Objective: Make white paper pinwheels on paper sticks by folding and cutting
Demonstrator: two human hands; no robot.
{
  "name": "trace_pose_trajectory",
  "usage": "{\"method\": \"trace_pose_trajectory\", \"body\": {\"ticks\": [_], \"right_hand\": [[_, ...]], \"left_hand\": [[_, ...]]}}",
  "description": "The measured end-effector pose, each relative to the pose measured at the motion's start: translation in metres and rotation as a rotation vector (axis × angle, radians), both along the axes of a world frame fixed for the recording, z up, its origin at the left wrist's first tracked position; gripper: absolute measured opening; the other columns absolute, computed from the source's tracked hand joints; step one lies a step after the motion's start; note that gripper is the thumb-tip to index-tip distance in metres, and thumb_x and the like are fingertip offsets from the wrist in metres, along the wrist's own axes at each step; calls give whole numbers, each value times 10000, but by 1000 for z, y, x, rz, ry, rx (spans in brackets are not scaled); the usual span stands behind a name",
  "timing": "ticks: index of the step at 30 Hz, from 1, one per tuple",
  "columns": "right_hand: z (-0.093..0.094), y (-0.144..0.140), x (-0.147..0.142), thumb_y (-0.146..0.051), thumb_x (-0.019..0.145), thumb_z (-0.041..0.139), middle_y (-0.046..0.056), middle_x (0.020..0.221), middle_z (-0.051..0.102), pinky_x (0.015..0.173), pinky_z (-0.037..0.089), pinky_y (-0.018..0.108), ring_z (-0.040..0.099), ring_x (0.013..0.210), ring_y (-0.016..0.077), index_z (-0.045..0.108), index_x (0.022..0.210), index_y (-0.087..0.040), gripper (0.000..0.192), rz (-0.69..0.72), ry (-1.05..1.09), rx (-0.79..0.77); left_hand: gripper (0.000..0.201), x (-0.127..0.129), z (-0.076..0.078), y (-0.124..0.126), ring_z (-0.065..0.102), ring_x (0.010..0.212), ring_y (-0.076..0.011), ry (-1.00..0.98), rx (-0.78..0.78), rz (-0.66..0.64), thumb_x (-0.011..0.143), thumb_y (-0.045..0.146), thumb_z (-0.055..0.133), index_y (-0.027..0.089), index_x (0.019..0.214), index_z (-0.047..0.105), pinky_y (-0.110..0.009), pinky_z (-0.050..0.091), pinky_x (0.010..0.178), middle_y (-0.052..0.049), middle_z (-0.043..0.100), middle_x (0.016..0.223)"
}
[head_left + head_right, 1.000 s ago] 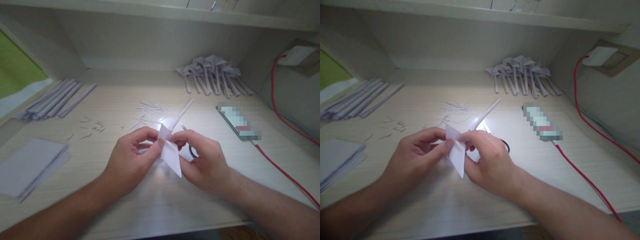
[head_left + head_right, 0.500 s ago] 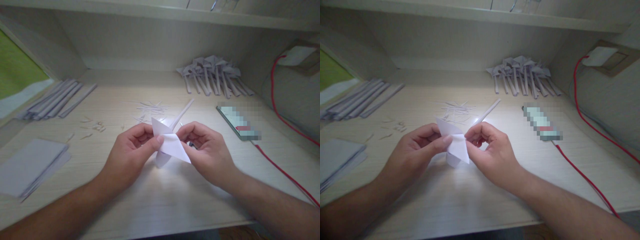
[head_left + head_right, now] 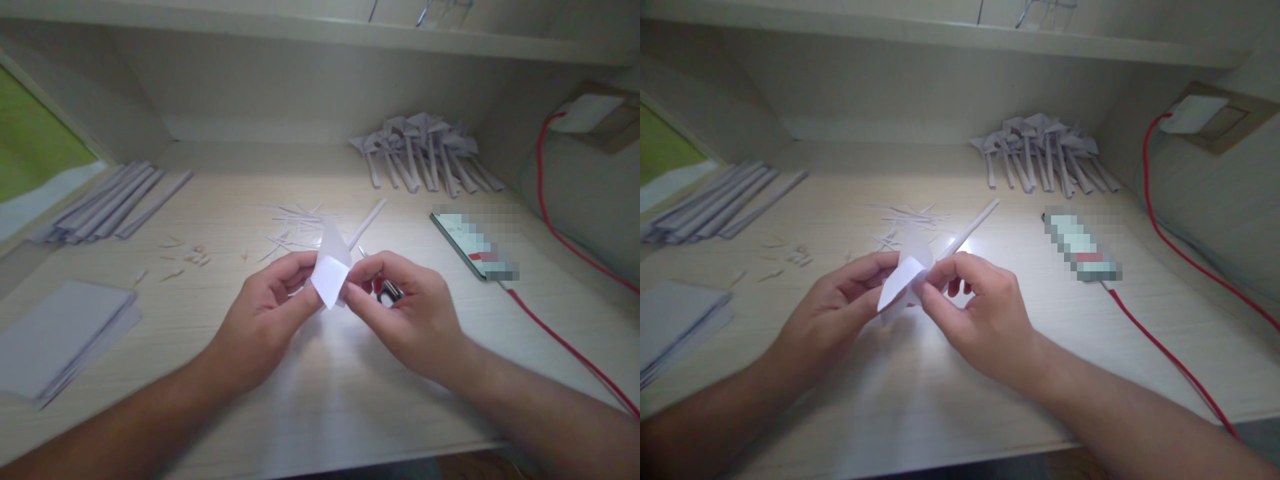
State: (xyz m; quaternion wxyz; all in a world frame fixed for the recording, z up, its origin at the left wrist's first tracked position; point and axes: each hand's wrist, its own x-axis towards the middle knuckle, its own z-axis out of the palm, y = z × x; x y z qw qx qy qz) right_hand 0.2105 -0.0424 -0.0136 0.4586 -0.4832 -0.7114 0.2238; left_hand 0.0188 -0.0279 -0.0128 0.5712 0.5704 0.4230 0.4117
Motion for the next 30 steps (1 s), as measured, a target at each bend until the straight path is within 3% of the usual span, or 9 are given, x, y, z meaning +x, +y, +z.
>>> {"method": "trace_pose_trajectory", "body": {"ticks": [3,9,13,17,21,27,30], "right_hand": [[-1,0,-1,-162,867,727,-20,748,682,643,483,293,602,660,135,698,870,-207,54,-28,-39,76],[-1,0,-2,-127,855,713,-16,768,694,644,505,301,623,673,146,680,888,-225,108,-36,-76,156],[-1,0,-1,-138,846,721,-13,789,694,674,526,310,632,696,153,663,905,-232,125,-13,-50,183],[-1,0,0,-121,828,712,0,886,710,716,541,324,652,750,160,635,1039,-232,251,27,53,105],[2,3,4,-87,810,674,-25,805,671,698,516,314,624,713,149,651,1147,-216,361,61,80,12],[7,7,7,-127,826,709,-19,737,658,624,461,273,600,677,126,728,891,-182,87,122,-40,-25],[6,7,8,-154,853,713,-13,754,687,631,468,266,613,691,127,721,863,-188,37,98,-19,-77]], "left_hand": [[280,-2,-4,2,724,992,-232,-28,-27,24,900,422,708,231,1094,774,-318,577,877,-61,781,1103],[258,-5,-11,4,712,1006,-222,-76,-76,-9,903,371,722,239,1117,780,-316,553,928,-60,777,1126],[268,-4,-10,4,723,983,-225,-71,-122,-4,889,381,735,241,1115,773,-297,564,857,-53,787,1071],[290,-1,-5,4,726,866,-207,-88,-205,44,859,443,752,240,1066,767,-297,586,775,-35,783,961],[310,2,-1,4,702,859,-191,-147,-272,105,824,430,777,220,1052,754,-300,601,764,-34,763,1003],[342,0,-2,8,691,873,-204,-111,-210,-41,865,433,745,183,1098,735,-291,583,733,-69,742,979],[377,-2,-3,9,701,864,-198,-94,-147,-54,849,394,775,193,1150,669,-287,566,748,-68,750,1006]]}}
